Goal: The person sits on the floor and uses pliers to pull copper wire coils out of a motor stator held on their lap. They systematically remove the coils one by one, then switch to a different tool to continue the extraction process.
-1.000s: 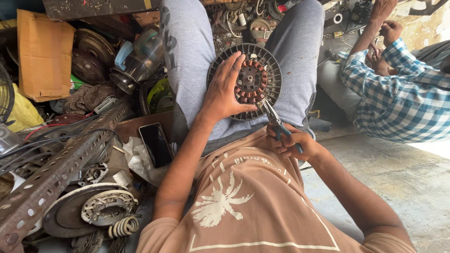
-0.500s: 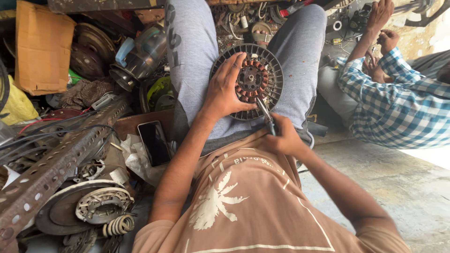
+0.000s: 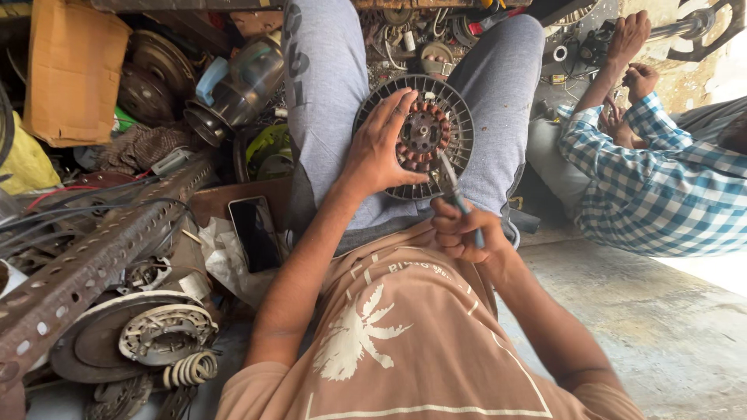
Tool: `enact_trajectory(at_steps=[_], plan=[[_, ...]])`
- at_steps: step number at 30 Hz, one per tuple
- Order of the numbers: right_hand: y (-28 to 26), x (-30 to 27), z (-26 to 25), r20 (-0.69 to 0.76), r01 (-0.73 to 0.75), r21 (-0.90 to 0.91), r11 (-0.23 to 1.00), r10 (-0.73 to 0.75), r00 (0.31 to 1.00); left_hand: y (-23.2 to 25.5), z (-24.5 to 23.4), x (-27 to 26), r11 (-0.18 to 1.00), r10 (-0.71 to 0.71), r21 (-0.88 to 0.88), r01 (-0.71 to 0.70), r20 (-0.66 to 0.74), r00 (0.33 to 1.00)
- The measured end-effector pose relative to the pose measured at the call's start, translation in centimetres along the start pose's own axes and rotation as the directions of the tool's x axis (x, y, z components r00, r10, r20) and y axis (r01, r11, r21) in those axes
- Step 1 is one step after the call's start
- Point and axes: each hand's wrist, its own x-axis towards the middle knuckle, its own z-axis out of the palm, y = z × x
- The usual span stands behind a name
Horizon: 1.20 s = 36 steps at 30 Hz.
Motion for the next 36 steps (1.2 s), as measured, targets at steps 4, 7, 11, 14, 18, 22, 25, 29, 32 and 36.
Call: enact_trajectory(at_steps=[4, 7, 11, 14, 18, 22, 25, 29, 32, 36], plan=[[0.5, 0.8, 0.2, 0.359, -0.181, 0.402, 0.898, 0.027, 0.933, -0.2, 0.2, -0.2, 0.999, 0.049, -0.001, -0.049, -0.007, 0.999], [-0.5, 0.2, -0.1, 0.334, -0.169, 0.359, 0.918, 0.043, 0.942, -0.4, 0.0, 0.3, 0.999, 0.033, 0.013, -0.033, 0.001, 0.999], [-0.6, -0.2, -2.1, -0.193, 0.000, -0.696, 0.718, -0.188, 0.963, -0.2, 0.2, -0.1, 1.000, -0.007, -0.013, 0.008, 0.004, 1.000], [-0.7, 2.6, -3.4, 0.506, -0.046, -0.163, 0.986, 0.123, 0.853, -0.1, 0.4, 0.0, 1.000, 0.018, 0.014, -0.018, -0.024, 1.000], [-2.9, 2.4, -0.2, 0.720, -0.123, 0.178, 0.976, -0.044, 0.693, -0.2, 0.7, -0.5, 0.999, 0.043, 0.027, -0.042, -0.019, 0.999], [-9.3, 0.9, 6.6, -0.069, 0.379, 0.038, 0.925, -0.376, 0.924, -0.2, 0.6, 0.2, 0.999, 0.002, 0.032, -0.002, 0.015, 1.000], [-15.3, 9.1, 7.9, -0.054, 0.166, 0.008, 0.986, -0.165, 0.985, 0.1, 0.4, -0.2, 0.999, 0.016, 0.042, -0.016, 0.003, 1.000], [-19.6, 17.6, 8.6, 0.116, 0.063, 0.000, 0.998, -0.062, 0.991, 0.4, 0.0, 0.0, 0.999, -0.005, 0.049, 0.005, 0.001, 1.000], [-19.2, 17.1, 8.6, 0.114, 0.049, 0.037, 0.998, -0.053, 0.992, 0.8, 0.1, 0.0, 0.998, -0.032, 0.052, 0.033, -0.002, 0.999], [-14.5, 9.1, 7.4, -0.093, 0.174, 0.005, 0.985, -0.173, 0.981, 1.3, 0.0, -0.3, 0.996, -0.006, 0.089, 0.006, 0.000, 1.000]])
